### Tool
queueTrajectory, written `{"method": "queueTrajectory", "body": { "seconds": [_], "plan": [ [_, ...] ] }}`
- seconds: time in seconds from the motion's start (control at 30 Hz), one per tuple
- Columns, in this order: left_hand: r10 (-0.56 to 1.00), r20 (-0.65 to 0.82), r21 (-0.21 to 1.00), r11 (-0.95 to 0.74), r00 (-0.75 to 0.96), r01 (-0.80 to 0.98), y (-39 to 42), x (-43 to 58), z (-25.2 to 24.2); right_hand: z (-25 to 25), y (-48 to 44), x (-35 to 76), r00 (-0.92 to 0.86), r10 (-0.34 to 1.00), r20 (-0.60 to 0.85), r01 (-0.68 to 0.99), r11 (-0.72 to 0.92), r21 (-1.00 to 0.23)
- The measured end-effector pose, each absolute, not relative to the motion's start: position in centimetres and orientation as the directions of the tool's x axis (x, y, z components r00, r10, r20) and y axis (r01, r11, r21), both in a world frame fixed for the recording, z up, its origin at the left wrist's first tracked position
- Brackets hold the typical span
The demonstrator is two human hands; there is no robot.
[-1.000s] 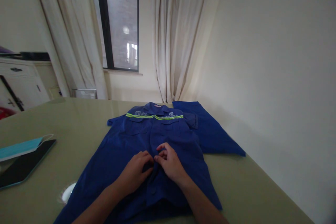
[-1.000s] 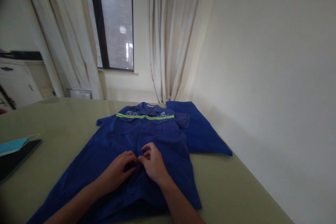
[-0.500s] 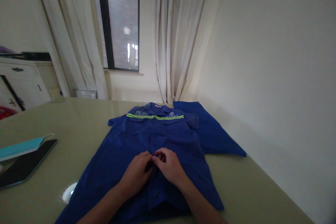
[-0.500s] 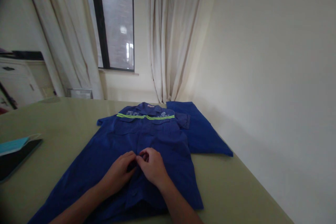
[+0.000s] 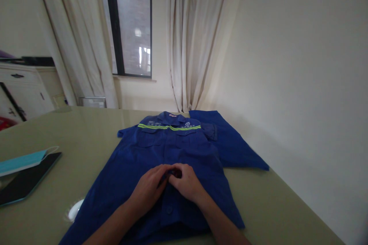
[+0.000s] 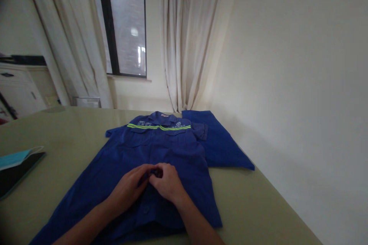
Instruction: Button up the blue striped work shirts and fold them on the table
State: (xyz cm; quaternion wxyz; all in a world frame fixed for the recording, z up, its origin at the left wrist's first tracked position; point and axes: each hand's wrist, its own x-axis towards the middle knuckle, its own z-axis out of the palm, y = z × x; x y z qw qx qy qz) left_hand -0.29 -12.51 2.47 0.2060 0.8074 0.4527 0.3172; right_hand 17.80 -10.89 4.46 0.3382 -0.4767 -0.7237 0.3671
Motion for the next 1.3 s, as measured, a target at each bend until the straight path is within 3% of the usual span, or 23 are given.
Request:
{"method": "queueTrajectory", "body": {
  "seconds": [0.27,0.47,0.63,0.8,1.1,1.3],
  "plan": [
    [0.868,0.315,0.628,-0.493,0.383,0.602,-12.7,-0.2,3.0,3.2,-10.7,17.7,-0.291,0.953,0.081,0.375,0.191,-0.907],
    [0.869,0.31,0.646,-0.49,0.385,0.585,-12.4,-0.2,2.4,3.6,-10.8,18.0,-0.338,0.937,0.086,0.405,0.228,-0.885],
    [0.875,0.293,0.596,-0.482,0.385,0.643,-12.5,-0.2,2.5,4.1,-11.3,17.7,-0.334,0.939,0.079,0.571,0.268,-0.776],
    [0.894,0.277,0.568,-0.448,0.352,0.691,-12.7,-0.2,3.0,4.3,-12.2,17.2,-0.287,0.94,0.185,0.728,0.34,-0.595],
    [0.896,0.267,0.665,-0.438,0.355,0.605,-12.3,-0.6,3.2,4.8,-12.5,17.2,-0.25,0.953,0.171,0.815,0.302,-0.495],
    [0.906,0.167,0.775,-0.364,0.388,0.516,-11.5,-1.1,3.2,4.2,-11.9,17.3,-0.195,0.968,0.158,0.774,0.25,-0.582]
  ]
}}
